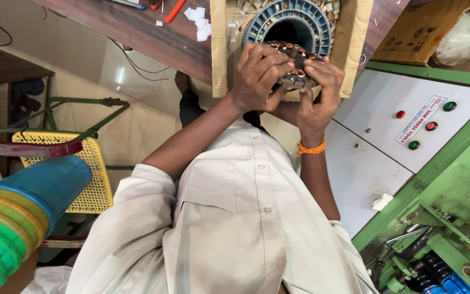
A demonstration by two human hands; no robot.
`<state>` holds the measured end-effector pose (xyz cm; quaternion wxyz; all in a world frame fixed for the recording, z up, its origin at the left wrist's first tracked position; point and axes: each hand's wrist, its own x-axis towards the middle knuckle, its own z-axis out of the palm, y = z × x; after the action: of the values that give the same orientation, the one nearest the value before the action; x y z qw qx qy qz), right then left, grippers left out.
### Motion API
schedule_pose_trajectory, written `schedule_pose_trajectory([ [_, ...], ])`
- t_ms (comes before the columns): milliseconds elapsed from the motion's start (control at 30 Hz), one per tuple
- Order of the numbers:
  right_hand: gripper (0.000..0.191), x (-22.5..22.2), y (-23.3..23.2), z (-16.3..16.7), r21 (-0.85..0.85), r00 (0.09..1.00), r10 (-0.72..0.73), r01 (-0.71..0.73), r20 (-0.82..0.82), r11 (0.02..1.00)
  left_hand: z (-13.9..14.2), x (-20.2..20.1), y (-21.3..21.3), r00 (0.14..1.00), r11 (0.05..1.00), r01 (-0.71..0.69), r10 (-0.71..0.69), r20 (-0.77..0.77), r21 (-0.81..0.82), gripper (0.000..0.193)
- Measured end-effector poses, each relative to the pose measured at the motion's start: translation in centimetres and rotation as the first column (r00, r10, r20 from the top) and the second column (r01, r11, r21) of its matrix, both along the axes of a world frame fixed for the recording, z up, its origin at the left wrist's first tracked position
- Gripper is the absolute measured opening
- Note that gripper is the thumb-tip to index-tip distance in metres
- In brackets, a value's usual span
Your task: The person works on a motor stator placed in a cardboard box, using a screwdriver and pliers to adjust and secure copper windings. They repeatedly insert and remove small white insulating pieces between the windings while manipulating the stator with both hands.
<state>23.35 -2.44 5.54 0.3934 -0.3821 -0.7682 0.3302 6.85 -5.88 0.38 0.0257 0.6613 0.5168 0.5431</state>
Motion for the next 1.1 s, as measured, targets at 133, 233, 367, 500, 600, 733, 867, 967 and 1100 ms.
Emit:
schedule_pose_trajectory([
  [133, 0.021, -0.5, -0.7, -0.3, 0.032, 0.997, -0.052, 0.051, 0.061, 0.998, -0.5, 0.1, -0.1, 1.0, 1.0, 0.007, -0.007, 0.022, -0.008, 0.04],
  [233, 0.023, -0.9, -1.0, -0.8, 0.015, 0.995, -0.099, 0.098, 0.013, 0.995, -0.8, 0.6, -0.2, 1.0, 1.0, -0.007, 0.007, 0.027, -0.015, 0.041],
  [367, 0.027, -0.8, -0.6, -1.2, 0.005, 0.998, -0.065, 0.065, -0.016, 0.998, -0.7, 0.4, -0.2, 0.998, 0.999, 0.01, -0.008, 0.064, -0.045, 0.042],
  [500, 0.032, 0.4, -0.2, -1.6, -0.191, 0.99, -0.028, 0.001, -0.136, 0.982, -0.4, -1.1, 0.2, 0.991, 0.993, 0.112, -0.114, 0.067, 0.035, 0.045],
  [600, 0.04, 1.2, -0.5, -3.0, -0.219, 0.936, -0.007, -0.075, -0.352, 0.973, -0.3, -1.5, 0.0, 0.987, 0.99, 0.144, -0.144, 0.067, 0.016, 0.05],
  [733, 0.041, 2.7, -1.5, -5.3, -0.183, 0.862, -0.039, -0.063, -0.506, 0.981, 0.1, -1.3, -0.4, 0.992, 0.99, 0.122, -0.119, 0.041, -0.07, 0.049],
  [867, 0.035, 4.2, -1.7, -7.0, -0.279, 0.803, -0.067, -0.126, -0.592, 0.952, 0.5, -0.8, -0.8, 0.998, 0.994, 0.061, -0.06, 0.016, -0.091, 0.046],
  [967, 0.031, 4.9, -1.7, -7.1, -0.31, 0.802, -0.06, -0.16, -0.595, 0.937, 0.6, -0.7, -0.9, 0.998, 0.992, 0.069, -0.068, 0.019, -0.101, 0.044],
  [1100, 0.031, 4.2, -2.1, -5.8, -0.294, 0.848, -0.059, -0.117, -0.527, 0.949, 0.2, -1.0, -0.9, 0.989, 0.985, 0.144, -0.139, 0.057, -0.094, 0.046],
])
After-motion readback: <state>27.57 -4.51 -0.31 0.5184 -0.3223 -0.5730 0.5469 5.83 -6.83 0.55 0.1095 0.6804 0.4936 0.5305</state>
